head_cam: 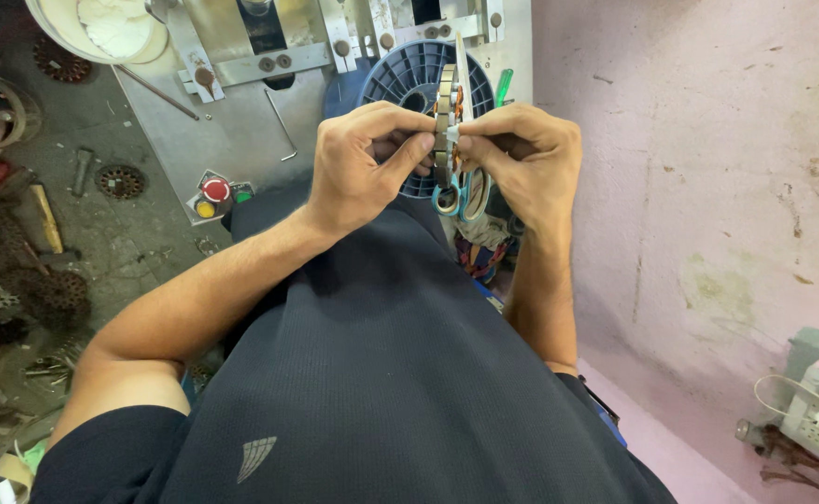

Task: The person repeatedly picks small white plastic pieces from a container, trims them with scissors, and places them into a rotating blue fixture. The person then removes the container and walks around the workshop.

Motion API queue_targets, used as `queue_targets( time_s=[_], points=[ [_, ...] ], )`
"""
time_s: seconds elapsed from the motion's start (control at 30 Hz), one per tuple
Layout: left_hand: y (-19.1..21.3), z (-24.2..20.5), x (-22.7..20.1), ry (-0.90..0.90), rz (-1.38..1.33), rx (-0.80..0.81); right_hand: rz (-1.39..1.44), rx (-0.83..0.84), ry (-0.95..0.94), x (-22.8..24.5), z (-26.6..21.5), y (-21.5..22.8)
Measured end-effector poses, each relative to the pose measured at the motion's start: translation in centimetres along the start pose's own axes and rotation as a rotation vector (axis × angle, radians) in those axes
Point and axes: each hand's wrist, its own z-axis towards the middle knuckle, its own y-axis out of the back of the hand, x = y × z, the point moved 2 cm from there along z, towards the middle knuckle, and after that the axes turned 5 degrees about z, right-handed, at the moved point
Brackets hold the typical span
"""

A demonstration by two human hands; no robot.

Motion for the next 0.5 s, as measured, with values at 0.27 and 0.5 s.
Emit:
queue_targets(
  time_s=[0.27, 0.5],
  points=[
    [0.4, 0.3, -0.3, -0.068, 0.059, 0.013, -0.157, 0.100, 0.046, 0.8, 1.1, 0.0],
    [0.4, 1.4, -1.4, -0.131, 0.246, 0.022, -0.357, 0.088, 0.148, 2.4, 0.7, -0.9]
  ],
)
